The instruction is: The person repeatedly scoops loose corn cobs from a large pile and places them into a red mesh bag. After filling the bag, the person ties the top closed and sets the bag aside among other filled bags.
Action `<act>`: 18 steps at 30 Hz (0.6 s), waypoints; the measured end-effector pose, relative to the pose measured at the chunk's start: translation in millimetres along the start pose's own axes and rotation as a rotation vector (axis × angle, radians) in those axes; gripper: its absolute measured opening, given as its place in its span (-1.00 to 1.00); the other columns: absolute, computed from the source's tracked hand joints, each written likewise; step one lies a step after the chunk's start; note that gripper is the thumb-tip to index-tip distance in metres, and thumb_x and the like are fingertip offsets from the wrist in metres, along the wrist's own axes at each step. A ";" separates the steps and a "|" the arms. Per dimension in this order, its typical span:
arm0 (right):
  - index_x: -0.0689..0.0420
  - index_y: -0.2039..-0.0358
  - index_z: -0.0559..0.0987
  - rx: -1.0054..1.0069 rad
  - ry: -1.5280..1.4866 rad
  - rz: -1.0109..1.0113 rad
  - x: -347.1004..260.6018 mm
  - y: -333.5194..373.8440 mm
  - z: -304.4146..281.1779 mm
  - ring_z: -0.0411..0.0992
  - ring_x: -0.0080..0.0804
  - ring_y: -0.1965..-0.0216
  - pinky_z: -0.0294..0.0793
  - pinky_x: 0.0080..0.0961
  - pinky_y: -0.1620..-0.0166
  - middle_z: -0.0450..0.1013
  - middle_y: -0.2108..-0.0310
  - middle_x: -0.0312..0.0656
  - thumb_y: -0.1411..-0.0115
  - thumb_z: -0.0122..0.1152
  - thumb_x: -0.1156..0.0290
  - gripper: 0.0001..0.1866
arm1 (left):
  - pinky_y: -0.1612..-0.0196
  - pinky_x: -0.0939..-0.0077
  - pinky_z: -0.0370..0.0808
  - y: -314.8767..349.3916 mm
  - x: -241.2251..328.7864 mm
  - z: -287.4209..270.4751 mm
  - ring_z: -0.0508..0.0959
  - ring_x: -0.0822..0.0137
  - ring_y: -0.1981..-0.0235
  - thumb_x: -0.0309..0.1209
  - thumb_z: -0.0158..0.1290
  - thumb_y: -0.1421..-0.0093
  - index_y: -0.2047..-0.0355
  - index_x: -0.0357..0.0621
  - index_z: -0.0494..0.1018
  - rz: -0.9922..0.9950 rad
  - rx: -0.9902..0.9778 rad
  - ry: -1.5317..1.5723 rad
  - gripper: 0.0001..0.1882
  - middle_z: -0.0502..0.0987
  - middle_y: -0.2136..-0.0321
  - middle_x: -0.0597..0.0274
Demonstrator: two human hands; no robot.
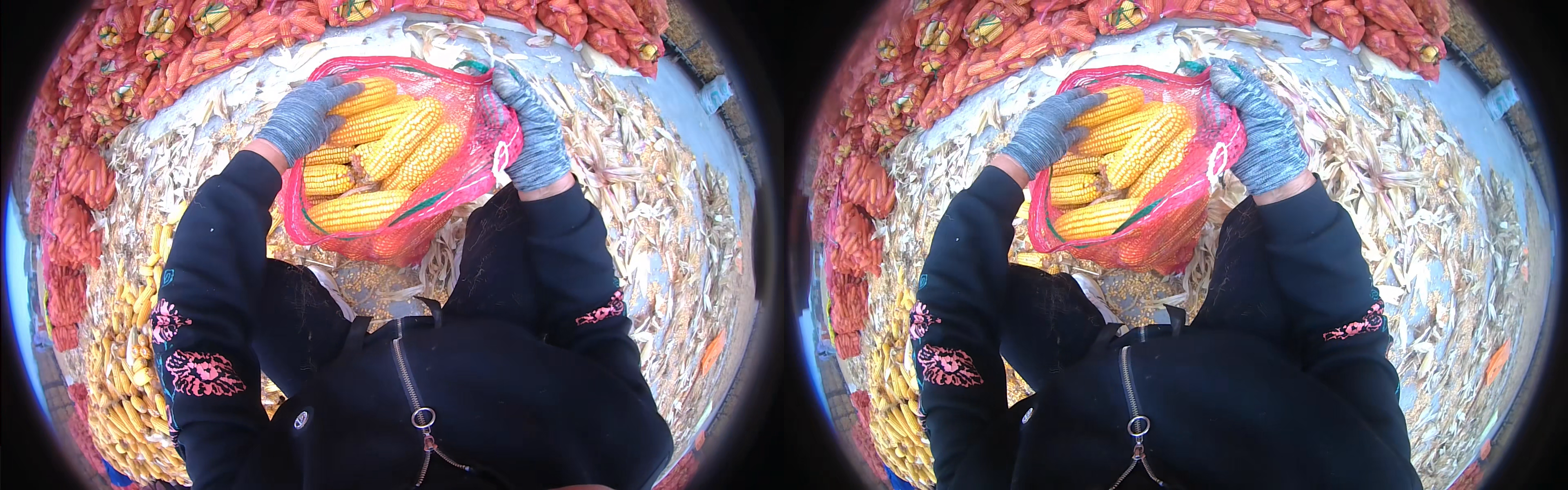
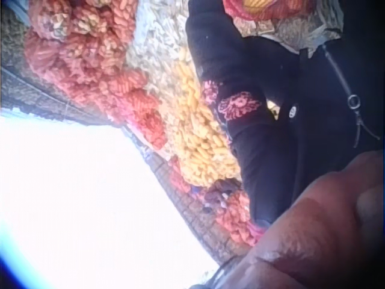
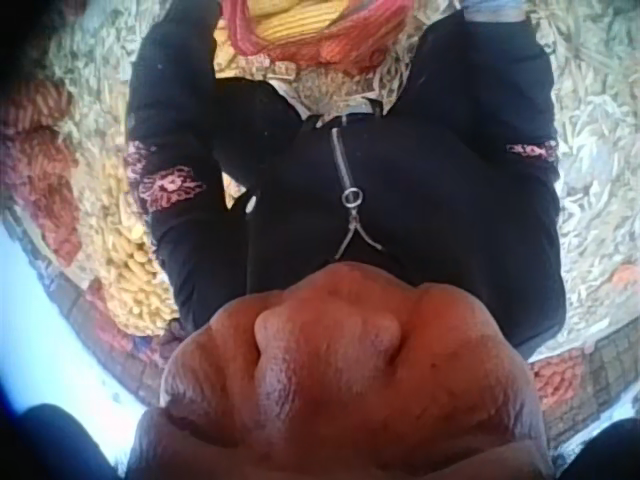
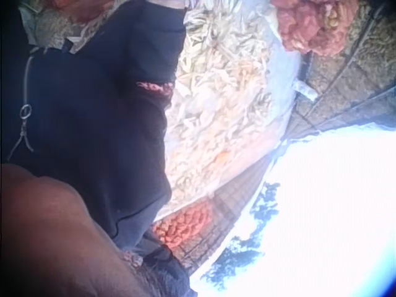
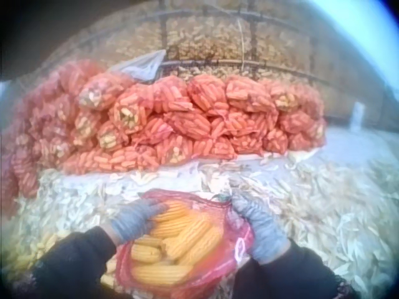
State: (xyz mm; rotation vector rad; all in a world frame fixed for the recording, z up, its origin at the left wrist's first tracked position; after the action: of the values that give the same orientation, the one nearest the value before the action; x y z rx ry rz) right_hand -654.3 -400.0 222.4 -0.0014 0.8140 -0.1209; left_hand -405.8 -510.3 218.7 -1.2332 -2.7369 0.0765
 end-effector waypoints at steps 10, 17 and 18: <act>0.19 -0.03 0.41 -0.068 -0.040 0.135 -3.6 -6.7 -21.9 0.39 -0.35 0.00 0.32 -0.32 -0.11 0.43 0.02 -0.14 -0.26 0.02 0.27 -0.62 | -0.05 0.24 0.34 -28.4 -19.3 60.2 0.45 0.06 0.01 -0.23 -0.11 -0.24 -0.12 0.16 0.32 -0.118 0.048 0.164 -0.59 0.44 0.01 0.01; 0.19 -0.15 0.30 -0.137 0.134 0.136 -6.5 -8.0 -2.6 0.27 -0.31 -0.12 0.17 -0.30 -0.22 0.30 -0.12 -0.14 -0.29 -0.03 0.20 -0.51 | 0.01 0.16 0.37 15.7 8.7 3.8 0.49 0.01 0.10 -0.16 -0.06 -0.19 -0.10 0.21 0.33 -0.058 0.362 0.119 -0.56 0.50 0.14 0.03; 0.19 -0.16 0.28 -0.034 0.173 0.147 -6.8 -10.9 -5.8 0.25 -0.30 -0.14 0.14 -0.30 -0.23 0.27 -0.15 -0.13 -0.29 -0.05 0.18 -0.49 | 0.01 0.17 0.37 26.7 15.6 -11.5 0.49 0.02 0.10 -0.15 -0.04 -0.18 -0.06 0.16 0.37 -0.007 0.490 0.190 -0.58 0.50 0.14 0.04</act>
State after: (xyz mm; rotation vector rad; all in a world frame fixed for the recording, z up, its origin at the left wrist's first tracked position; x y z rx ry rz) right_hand -664.2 -409.9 223.9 0.0370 0.9856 0.0321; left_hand -394.5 -481.1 229.0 -1.0282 -2.3579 0.5612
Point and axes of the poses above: each hand's wrist, its own y-axis away from the middle knuckle, its own z-axis out of the palm, x = y × z, the point moved 4 cm from there along -y, towards the middle knuckle
